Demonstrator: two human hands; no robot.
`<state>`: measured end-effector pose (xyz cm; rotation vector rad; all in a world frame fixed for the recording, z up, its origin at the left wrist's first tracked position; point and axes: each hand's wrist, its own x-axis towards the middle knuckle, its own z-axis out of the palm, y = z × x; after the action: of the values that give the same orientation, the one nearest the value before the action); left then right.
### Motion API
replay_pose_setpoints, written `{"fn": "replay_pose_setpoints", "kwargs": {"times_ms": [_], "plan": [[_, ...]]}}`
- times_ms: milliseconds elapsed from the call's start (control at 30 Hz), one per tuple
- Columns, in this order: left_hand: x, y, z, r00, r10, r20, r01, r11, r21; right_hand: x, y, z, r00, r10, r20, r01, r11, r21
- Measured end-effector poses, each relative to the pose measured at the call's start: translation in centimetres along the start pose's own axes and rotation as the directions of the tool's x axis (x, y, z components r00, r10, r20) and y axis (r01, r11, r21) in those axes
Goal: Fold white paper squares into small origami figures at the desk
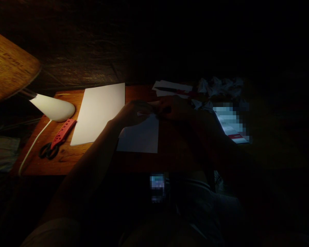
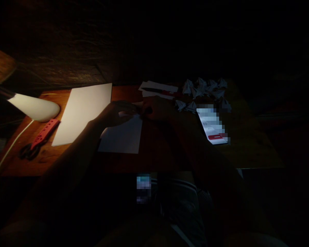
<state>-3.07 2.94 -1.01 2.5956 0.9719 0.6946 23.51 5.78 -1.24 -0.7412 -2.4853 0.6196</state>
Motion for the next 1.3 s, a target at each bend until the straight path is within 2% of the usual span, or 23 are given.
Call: {"fn": "replay_pose_setpoints", "kwargs": {"times_ms": [167, 333, 533, 767, 1167, 1300], "plan": [[-0.1, -0.1, 0.0, 1.000, -0.013, 0.002, 0.013, 1.000, 0.008, -0.1, 0.2, -0.1, 0.999, -0.011, -0.037, 0.012, 1.000, 0.025], [-0.1, 0.1, -0.2, 1.000, -0.016, 0.015, 0.015, 0.998, 0.057, 0.1, 1.1, -0.1, 0.999, -0.042, -0.003, 0.042, 0.999, 0.000], [0.2, 0.4, -0.2, 1.000, -0.016, 0.027, 0.012, 0.993, 0.121, 0.0, 1.1, 0.0, 0.998, -0.053, -0.024, 0.052, 0.999, -0.014], [0.4, -0.3, 0.3, 0.995, 0.063, 0.072, -0.071, 0.991, 0.115, -0.2, 1.1, -0.1, 1.000, -0.021, -0.022, 0.021, 1.000, -0.013], [0.5, -0.4, 0.3, 0.995, 0.037, 0.097, -0.049, 0.991, 0.123, 0.0, 1.1, -0.1, 0.999, -0.041, -0.014, 0.041, 0.999, 0.010], [0.3, -0.6, 0.7, 0.998, 0.000, 0.055, -0.004, 0.997, 0.080, -0.1, 1.4, 0.1, 0.999, -0.024, -0.026, 0.025, 0.999, 0.028]]}}
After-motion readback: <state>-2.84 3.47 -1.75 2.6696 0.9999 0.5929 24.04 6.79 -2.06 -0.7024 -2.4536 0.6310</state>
